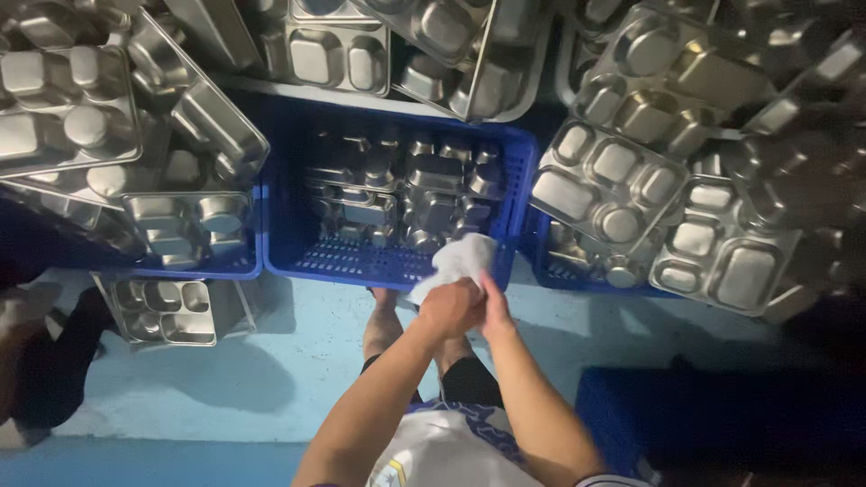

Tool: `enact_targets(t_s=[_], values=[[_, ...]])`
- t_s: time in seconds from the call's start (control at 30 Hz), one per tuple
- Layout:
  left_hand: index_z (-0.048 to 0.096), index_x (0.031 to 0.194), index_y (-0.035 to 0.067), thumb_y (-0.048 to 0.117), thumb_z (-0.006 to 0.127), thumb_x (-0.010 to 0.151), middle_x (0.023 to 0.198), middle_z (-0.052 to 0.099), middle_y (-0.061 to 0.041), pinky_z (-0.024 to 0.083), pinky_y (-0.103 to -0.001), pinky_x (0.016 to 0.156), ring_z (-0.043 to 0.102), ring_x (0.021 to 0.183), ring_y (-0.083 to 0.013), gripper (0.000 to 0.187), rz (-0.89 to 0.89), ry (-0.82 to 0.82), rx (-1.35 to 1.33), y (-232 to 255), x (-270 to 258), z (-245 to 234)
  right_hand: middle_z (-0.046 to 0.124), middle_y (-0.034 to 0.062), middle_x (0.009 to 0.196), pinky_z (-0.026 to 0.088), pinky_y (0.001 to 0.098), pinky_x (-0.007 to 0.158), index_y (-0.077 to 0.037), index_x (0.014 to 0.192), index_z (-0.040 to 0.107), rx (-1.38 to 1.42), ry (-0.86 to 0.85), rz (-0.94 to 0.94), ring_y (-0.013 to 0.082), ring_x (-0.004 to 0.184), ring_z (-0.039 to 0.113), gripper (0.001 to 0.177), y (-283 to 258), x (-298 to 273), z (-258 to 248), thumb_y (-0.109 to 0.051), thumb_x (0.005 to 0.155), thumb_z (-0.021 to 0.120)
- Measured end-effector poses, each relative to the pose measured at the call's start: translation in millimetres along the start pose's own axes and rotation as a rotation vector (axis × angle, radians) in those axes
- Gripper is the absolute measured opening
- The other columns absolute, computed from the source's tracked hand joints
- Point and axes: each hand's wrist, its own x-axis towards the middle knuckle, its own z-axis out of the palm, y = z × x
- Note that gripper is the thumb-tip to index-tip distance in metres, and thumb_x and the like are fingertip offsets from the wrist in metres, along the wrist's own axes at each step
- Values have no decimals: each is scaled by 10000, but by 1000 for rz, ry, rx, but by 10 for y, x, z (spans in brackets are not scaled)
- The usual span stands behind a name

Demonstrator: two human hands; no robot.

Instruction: The person repeatedly picks up stainless steel compartment trays from a large pile, wipes each tray with a white cloth, and places the cleaned trays into a blue plastic crate. The process is continuous and repetitive throughout the clip.

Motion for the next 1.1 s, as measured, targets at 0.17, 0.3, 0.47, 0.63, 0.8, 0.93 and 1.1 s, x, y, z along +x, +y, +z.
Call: enact_targets(t_s=[0.17, 0.3, 0.47, 0.63, 0.8, 0.93, 1.1], values=[[688, 1176, 18, 208, 734, 788, 1069, 769, -160, 586, -423, 858, 753, 975, -312, 434, 50, 35, -659, -824, 401, 225, 690, 133, 1142, 552, 444, 894, -21, 1272, 637, -155, 59, -180, 296, 1068, 661, 491, -188, 527, -29, -267, 857, 729], [647, 1319, 34, 172, 656, 890, 1194, 733, -93, 558, -380, 920, 699, 1067, -243, 451, -276, 573, -1326, -1855, 1084, 489, 692, 143, 1138, 563, 487, 901, -13, 1263, 614, -31, -72, -230, 335, 1056, 668, 510, -269, 919, -140, -77, 756, 615], [584, 1300, 52, 148, 609, 881, 1179, 681, -105, 544, -433, 899, 670, 1042, -267, 431, -647, 796, -2094, -3132, 1817, 676, 683, 197, 1197, 559, 491, 961, 82, 1275, 593, -115, -68, -243, 350, 1103, 671, 560, -132, 1358, -538, -57, 733, 624], [548, 1279, 55, 81, 514, 880, 1132, 666, -136, 563, -495, 897, 679, 1001, -306, 401, -300, 880, -2328, -3520, 2264, 806, 689, 235, 1232, 531, 493, 997, 97, 1317, 580, -63, -72, -212, 375, 1125, 673, 646, -146, 1291, -820, -89, 699, 616], [519, 1412, 50, -68, 531, 864, 1216, 630, -107, 552, -439, 967, 637, 1062, -255, 561, -183, 1033, -2020, -3179, 1826, 558, 687, 206, 1239, 533, 534, 994, 24, 1337, 565, -21, 31, -175, 396, 1135, 660, 707, -409, 971, -592, -114, 644, 595], [473, 1364, 95, -27, 530, 866, 1259, 632, -104, 564, -445, 984, 657, 1135, -274, 516, -193, 1020, -2066, -2363, 1148, 282, 725, 188, 1180, 552, 515, 965, 23, 1276, 606, -59, -77, -239, 367, 1086, 703, 644, -607, 615, -428, -102, 646, 575], [507, 1413, 34, 143, 628, 916, 1324, 628, -155, 493, -411, 1054, 615, 1216, -270, 523, -93, 931, -1460, -1242, 220, -203, 711, 200, 1034, 562, 488, 905, 125, 1100, 661, -366, -254, -395, 324, 962, 710, 316, -871, 431, 185, -56, 842, 658]])
